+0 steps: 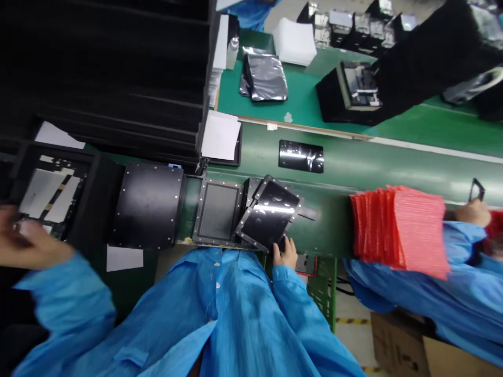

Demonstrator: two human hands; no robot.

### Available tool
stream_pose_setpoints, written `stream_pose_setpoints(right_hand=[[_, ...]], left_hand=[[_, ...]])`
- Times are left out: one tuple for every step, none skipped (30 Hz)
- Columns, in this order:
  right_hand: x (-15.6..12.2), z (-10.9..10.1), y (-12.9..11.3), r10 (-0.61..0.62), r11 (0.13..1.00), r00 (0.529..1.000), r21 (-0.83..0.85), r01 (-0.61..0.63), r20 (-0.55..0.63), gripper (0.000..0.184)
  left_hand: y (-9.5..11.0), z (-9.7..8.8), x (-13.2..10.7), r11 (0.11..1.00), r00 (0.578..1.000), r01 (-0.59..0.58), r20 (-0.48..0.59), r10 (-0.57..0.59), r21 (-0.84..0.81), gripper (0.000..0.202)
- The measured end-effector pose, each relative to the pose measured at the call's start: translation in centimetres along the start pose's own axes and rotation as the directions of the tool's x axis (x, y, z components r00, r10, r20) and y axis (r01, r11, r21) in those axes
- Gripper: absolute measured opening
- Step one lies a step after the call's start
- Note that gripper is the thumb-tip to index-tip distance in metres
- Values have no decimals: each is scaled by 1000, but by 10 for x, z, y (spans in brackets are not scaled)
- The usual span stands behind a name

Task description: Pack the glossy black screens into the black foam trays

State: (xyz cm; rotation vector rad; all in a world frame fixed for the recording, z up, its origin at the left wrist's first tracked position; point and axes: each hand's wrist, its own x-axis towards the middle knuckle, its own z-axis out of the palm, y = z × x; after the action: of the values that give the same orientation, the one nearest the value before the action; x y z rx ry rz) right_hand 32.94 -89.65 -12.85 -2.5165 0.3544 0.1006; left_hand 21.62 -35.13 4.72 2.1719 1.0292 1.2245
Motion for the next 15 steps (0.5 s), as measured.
stream_pose_setpoints(right_hand=[[6,2,-1,93,995,996,38,-93,-14,76],[11,3,-2,171,983,985,70,-169,-16,81],[15,5,-1,226,970,974,94,-224,-9,83],[19,6,0,257,961,967,109,-255,1,83],[22,7,2,266,957,964,117,-266,14,83],[25,8,4,263,957,965,124,-264,27,81],[27,8,7,256,956,966,139,-260,42,78],[29,8,11,246,955,968,157,-252,58,75],[30,8,15,231,954,970,180,-242,76,73],[30,7,19,217,951,972,205,-232,95,70],[28,6,25,206,946,972,231,-227,114,68],[24,6,30,193,940,971,257,-224,140,68],[19,5,36,175,933,969,284,-219,175,69],[13,3,42,145,927,966,311,-208,213,70],[8,2,47,103,922,963,339,-187,250,71]], left_hand=[[30,17,-39,987,981,-125,136,138,-103,44],[59,37,-79,964,904,-149,366,223,-220,44],[87,60,-120,947,746,-81,612,264,-310,48],[111,84,-158,948,525,7,807,269,-320,55],[130,108,-192,965,299,59,927,227,-256,62],[144,130,-220,983,110,69,980,164,-172,69],[152,148,-243,989,-12,67,991,131,-130,74],[156,162,-261,994,-82,58,992,94,-89,77],[156,172,-275,996,-104,58,992,75,-69,78],[153,178,-285,996,-95,70,993,68,-62,78],[149,180,-293,994,-71,91,995,65,-59,76],[145,180,-300,991,-46,120,997,62,-56,75],[141,177,-307,987,-24,151,998,60,-55,73],[137,173,-313,982,-2,182,998,55,-54,73],[135,168,-318,976,25,210,999,46,-50,72]])
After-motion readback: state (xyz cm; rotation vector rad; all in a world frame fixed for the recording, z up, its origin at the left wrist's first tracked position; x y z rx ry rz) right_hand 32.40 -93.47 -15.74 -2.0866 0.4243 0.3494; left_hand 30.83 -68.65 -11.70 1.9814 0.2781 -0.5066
